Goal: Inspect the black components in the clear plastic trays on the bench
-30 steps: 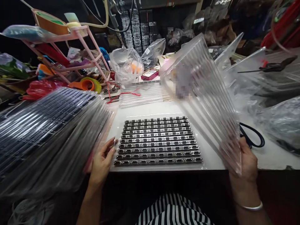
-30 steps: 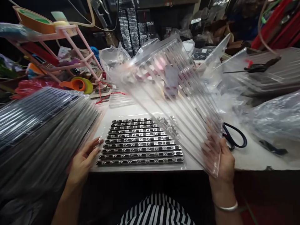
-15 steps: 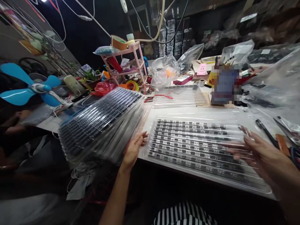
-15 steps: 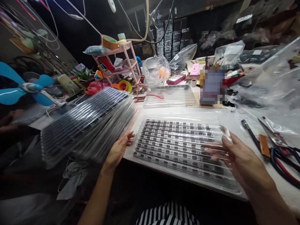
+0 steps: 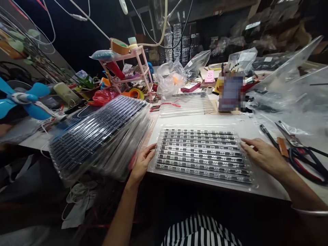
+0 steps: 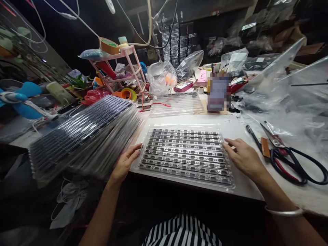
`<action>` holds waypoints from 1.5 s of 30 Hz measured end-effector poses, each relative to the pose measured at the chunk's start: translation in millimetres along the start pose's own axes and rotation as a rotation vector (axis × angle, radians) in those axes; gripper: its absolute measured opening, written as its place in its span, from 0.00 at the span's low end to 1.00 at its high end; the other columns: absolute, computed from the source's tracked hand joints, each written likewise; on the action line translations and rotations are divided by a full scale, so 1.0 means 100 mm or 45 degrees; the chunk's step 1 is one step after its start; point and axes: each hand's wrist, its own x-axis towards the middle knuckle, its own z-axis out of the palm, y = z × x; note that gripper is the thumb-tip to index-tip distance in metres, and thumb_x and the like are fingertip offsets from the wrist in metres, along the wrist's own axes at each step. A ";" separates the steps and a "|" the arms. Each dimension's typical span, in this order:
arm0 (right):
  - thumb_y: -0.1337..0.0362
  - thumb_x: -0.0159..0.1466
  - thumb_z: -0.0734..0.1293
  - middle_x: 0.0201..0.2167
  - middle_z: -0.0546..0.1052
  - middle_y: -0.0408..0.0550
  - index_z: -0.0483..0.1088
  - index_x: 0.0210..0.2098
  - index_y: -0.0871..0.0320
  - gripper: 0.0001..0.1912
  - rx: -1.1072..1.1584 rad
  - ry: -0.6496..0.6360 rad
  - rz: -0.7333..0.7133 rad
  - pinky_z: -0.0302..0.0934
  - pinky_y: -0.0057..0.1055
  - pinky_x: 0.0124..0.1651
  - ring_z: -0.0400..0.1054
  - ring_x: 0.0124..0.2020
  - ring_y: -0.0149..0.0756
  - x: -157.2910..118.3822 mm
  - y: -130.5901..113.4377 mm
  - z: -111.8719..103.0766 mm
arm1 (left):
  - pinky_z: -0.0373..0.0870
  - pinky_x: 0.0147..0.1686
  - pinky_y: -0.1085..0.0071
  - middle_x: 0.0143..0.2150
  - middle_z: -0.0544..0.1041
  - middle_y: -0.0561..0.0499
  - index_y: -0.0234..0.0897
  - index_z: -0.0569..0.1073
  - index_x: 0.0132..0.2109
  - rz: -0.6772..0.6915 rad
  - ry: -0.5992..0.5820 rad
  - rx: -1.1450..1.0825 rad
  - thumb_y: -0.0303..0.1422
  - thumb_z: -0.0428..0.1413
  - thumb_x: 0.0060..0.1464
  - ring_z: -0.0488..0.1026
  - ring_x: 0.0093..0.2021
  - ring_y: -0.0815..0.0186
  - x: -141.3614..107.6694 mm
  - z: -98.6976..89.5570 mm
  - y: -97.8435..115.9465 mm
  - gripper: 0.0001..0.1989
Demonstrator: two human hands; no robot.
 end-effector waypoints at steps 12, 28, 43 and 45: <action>0.62 0.68 0.50 0.56 0.63 0.58 0.64 0.56 0.61 0.23 -0.491 0.214 -0.406 0.68 0.43 0.42 0.64 0.47 0.49 -0.07 -0.03 0.27 | 0.44 0.66 0.53 0.69 0.49 0.46 0.42 0.58 0.64 0.372 -0.156 0.967 0.46 0.47 0.59 0.48 0.68 0.58 0.07 0.17 -0.01 0.29; 0.61 0.69 0.51 0.62 0.59 0.47 0.55 0.63 0.54 0.23 0.026 -0.090 -0.622 0.58 0.45 0.60 0.58 0.59 0.41 -0.07 0.27 0.05 | 0.55 0.63 0.60 0.66 0.57 0.47 0.40 0.56 0.66 0.447 -0.358 1.086 0.35 0.43 0.62 0.56 0.65 0.62 -0.21 0.05 0.08 0.26; 0.64 0.67 0.51 0.63 0.57 0.45 0.52 0.64 0.45 0.27 -0.127 0.196 -0.962 0.48 0.50 0.59 0.52 0.62 0.48 -1.14 0.60 0.01 | 0.53 0.60 0.58 0.61 0.66 0.46 0.45 0.65 0.59 0.919 -0.219 1.068 0.31 0.49 0.60 0.60 0.63 0.60 -0.42 -0.22 -0.38 0.20; 0.62 0.67 0.49 0.59 0.65 0.43 0.60 0.60 0.45 0.23 -0.018 0.233 -0.906 0.46 0.49 0.59 0.55 0.61 0.46 -1.02 0.54 -0.05 | 0.56 0.59 0.59 0.57 0.71 0.46 0.43 0.68 0.56 0.921 -0.199 0.904 0.34 0.52 0.58 0.62 0.61 0.59 -0.33 -0.19 -0.23 0.19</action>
